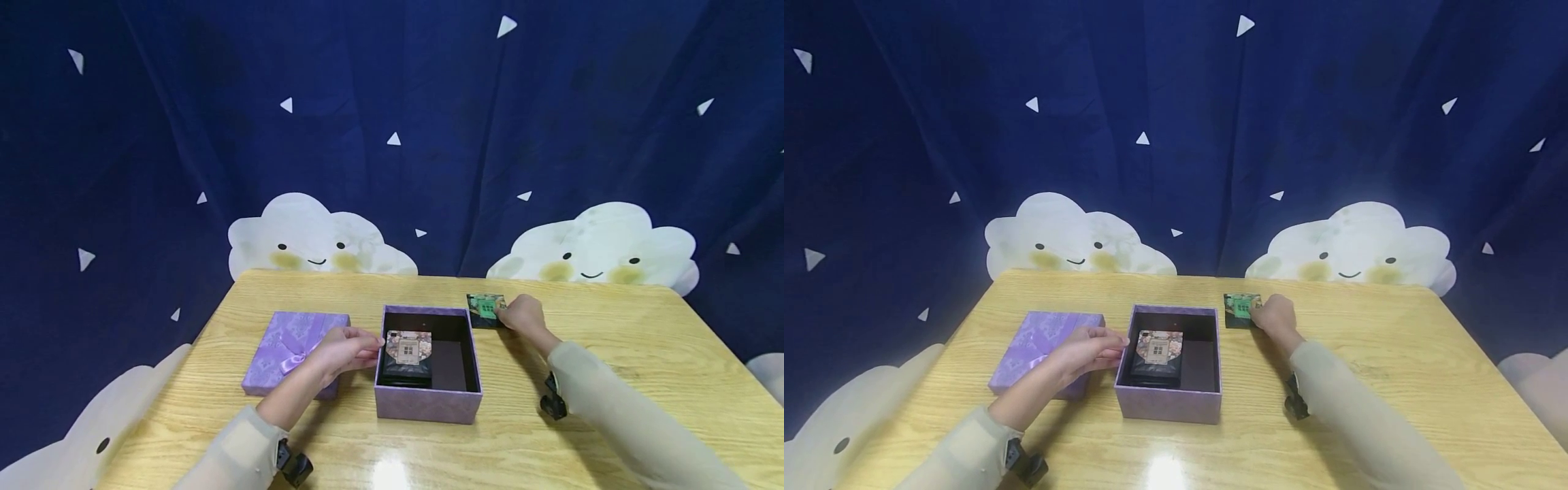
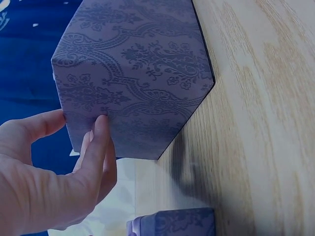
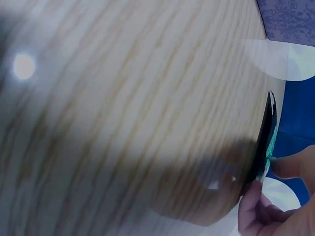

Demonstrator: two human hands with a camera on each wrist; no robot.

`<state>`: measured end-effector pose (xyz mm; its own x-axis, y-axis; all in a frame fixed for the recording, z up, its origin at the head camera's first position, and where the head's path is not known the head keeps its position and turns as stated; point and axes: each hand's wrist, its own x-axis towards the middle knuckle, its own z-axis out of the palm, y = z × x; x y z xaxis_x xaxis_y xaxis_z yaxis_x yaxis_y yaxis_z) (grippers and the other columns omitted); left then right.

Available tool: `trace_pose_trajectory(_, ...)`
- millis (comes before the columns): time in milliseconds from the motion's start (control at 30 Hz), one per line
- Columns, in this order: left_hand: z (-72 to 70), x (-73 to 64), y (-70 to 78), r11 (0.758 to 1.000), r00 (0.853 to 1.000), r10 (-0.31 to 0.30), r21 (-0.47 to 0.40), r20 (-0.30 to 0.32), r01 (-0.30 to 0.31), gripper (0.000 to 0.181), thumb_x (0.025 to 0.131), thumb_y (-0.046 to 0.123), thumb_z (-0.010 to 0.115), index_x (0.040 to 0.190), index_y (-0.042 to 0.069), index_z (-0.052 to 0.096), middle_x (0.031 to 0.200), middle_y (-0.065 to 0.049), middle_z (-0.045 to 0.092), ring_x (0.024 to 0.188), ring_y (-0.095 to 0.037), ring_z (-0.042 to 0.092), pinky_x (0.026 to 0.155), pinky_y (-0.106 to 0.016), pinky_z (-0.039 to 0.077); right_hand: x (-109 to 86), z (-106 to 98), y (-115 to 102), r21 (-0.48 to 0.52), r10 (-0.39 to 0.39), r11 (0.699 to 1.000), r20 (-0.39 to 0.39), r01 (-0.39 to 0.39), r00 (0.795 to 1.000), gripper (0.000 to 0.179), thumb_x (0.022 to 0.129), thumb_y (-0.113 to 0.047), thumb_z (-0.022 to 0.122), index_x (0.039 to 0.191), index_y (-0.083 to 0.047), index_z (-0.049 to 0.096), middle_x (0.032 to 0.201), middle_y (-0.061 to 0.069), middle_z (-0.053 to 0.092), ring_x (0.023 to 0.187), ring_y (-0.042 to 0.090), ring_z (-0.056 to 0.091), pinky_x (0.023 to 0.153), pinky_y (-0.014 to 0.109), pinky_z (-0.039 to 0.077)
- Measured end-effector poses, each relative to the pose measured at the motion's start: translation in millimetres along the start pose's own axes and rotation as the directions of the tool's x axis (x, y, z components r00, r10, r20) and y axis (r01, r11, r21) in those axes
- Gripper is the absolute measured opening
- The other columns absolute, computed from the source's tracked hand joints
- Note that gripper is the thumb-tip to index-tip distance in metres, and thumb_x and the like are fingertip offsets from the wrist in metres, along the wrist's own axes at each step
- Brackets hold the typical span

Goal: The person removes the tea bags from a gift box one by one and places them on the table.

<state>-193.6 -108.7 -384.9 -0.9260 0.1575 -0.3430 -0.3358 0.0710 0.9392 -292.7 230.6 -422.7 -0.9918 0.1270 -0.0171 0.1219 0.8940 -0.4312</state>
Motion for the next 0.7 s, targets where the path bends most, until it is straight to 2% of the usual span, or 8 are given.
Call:
trace_pose_trajectory(333, 0.2, 2.7, -1.5, 1.000, 1.000, -0.007, -0.012, 0.007, 0.007, 0.019, 0.088, 0.002, 0.062, 0.102, -0.009, 0.056, 0.098, -0.016, 0.067, 0.075, -0.012, 0.066, 0.089, -0.033, 0.061, -10.1, -19.4, 5.7, -0.035, -0.054, 0.998, 0.054, 0.056, 0.997, 0.061, 0.091, -0.037, 0.058, 0.038, -0.022, 0.033, 0.038, -0.012, 0.027, 0.043, 0.007, 0.028, 0.045, 0.019, 0.029)
trace_pose_trajectory(400, 0.2, 2.8, -1.4, 1.000, 1.000, -0.009, -0.010, 0.006, 0.009, 0.020, 0.088, 0.003, 0.063, 0.102, -0.009, 0.056, 0.099, -0.017, 0.067, 0.076, -0.012, 0.066, 0.090, -0.034, 0.061, -12.2, -24.3, 6.7, -0.033, -0.058, 0.998, 0.071, 0.061, 0.996, 0.059, 0.092, -0.036, 0.057, 0.038, -0.020, 0.039, 0.038, -0.011, 0.031, 0.042, 0.007, 0.032, 0.047, 0.021, 0.033)
trace_pose_trajectory(467, 0.2, 2.7, -1.3, 1.000, 1.000, -0.008, -0.013, 0.005, 0.008, 0.020, 0.088, 0.003, 0.063, 0.102, -0.009, 0.056, 0.099, -0.017, 0.067, 0.075, -0.012, 0.066, 0.090, -0.034, 0.061, -14.5, -28.6, 7.1, -0.031, -0.048, 0.998, 0.095, 0.051, 0.994, 0.056, 0.093, -0.037, 0.056, 0.041, -0.016, 0.050, 0.038, -0.009, 0.039, 0.043, 0.008, 0.039, 0.053, 0.026, 0.045)
trace_pose_trajectory(533, 0.0, 2.5, -1.4, 1.000, 1.000, -0.008, -0.014, 0.007, 0.008, 0.021, 0.088, 0.003, 0.063, 0.103, -0.009, 0.056, 0.099, -0.017, 0.067, 0.075, -0.011, 0.066, 0.090, -0.033, 0.061, -16.5, -32.7, 7.5, -0.008, -0.027, 1.000, 0.123, 0.028, 0.992, 0.051, 0.094, -0.037, 0.054, 0.051, -0.010, 0.062, 0.041, -0.006, 0.047, 0.045, 0.009, 0.048, 0.066, 0.033, 0.054)
trace_pose_trajectory(600, -0.2, 2.2, -1.4, 1.000, 1.000, -0.007, -0.017, 0.009, 0.007, 0.021, 0.088, 0.003, 0.063, 0.103, -0.009, 0.055, 0.099, -0.017, 0.067, 0.075, -0.011, 0.066, 0.089, -0.033, 0.062, -18.4, -35.4, 8.0, 0.057, 0.014, 0.998, 0.158, -0.024, 0.987, 0.045, 0.094, -0.036, 0.055, 0.067, -0.003, 0.070, 0.044, -0.006, 0.053, 0.048, 0.010, 0.054, 0.073, 0.038, 0.058)
trace_pose_trajectory(700, -0.7, 1.6, -1.2, 1.000, 1.000, -0.006, -0.020, 0.012, 0.007, 0.022, 0.088, 0.003, 0.063, 0.104, -0.010, 0.055, 0.100, -0.017, 0.067, 0.075, -0.011, 0.066, 0.087, -0.031, 0.062, -21.5, -38.4, 9.4, 0.193, 0.068, 0.975, 0.205, -0.109, 0.976, 0.042, 0.093, -0.034, 0.058, 0.092, 0.006, 0.071, 0.049, -0.006, 0.059, 0.050, 0.009, 0.059, 0.071, 0.036, 0.062)
